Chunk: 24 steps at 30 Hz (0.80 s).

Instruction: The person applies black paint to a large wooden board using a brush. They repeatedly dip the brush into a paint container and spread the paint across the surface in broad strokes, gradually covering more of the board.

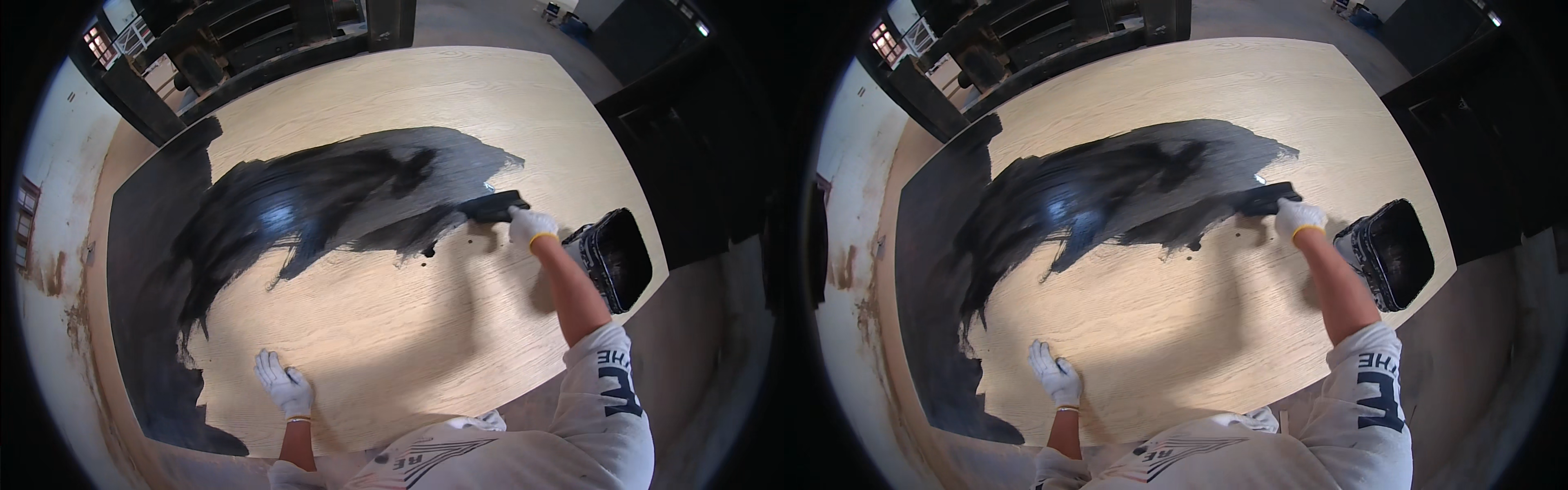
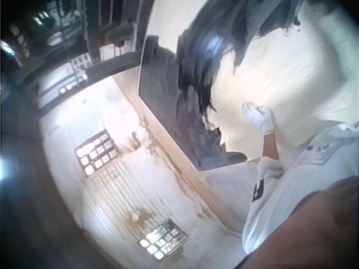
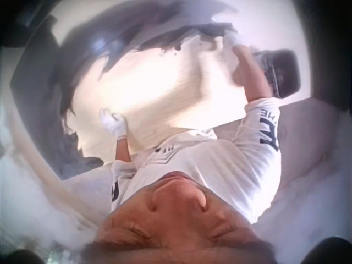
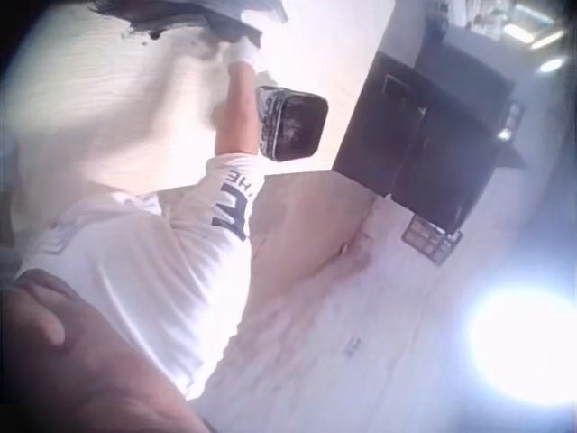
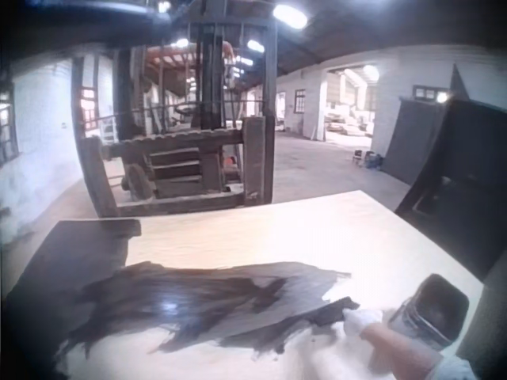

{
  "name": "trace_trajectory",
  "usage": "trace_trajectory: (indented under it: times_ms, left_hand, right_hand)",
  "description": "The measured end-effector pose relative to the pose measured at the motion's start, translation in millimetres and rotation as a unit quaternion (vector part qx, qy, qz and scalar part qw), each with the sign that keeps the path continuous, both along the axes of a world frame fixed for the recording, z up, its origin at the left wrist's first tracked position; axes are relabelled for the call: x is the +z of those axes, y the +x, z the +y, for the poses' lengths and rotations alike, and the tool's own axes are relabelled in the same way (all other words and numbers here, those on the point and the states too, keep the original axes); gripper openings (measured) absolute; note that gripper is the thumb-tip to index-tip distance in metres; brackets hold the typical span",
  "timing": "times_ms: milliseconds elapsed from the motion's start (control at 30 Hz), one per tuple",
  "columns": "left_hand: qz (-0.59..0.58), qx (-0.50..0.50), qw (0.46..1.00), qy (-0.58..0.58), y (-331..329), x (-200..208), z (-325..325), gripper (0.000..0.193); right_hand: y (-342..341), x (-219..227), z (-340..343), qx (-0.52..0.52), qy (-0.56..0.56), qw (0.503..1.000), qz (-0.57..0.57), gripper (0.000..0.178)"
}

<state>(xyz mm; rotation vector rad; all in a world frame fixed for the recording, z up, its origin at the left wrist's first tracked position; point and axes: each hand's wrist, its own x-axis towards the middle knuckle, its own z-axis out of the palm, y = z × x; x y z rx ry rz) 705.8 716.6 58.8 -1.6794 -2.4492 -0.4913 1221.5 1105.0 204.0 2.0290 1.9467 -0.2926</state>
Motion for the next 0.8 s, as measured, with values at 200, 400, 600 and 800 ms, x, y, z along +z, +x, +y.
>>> trace_trajectory:
  times_ms: [200, 400, 600, 800]
  left_hand:
    - [-0.01, -0.006, 1.0, 0.001, 6.2, 3.5, 9.4, 0.059]
    - [-0.027, -0.01, 1.0, 0.0, 10.0, 10.5, 11.1, 0.06]
    - [-0.036, 0.013, 0.999, -0.023, 10.9, 19.6, 6.8, 0.063]
    - [-0.038, 0.021, 0.999, -0.028, 8.9, 14.7, 8.7, 0.063]
  right_hand:
    - [34.4, -1.5, 96.3, 0.046, -0.045, 0.993, -0.103, 0.037]
    - [48.5, 9.2, 96.8, 0.07, -0.029, 0.993, -0.09, 0.04]
    - [39.1, 63.2, 98.6, 0.197, -0.119, 0.961, -0.155, 0.048]
    - [80.6, 25.7, 160.0, 0.086, -0.045, 0.989, -0.112, 0.045]
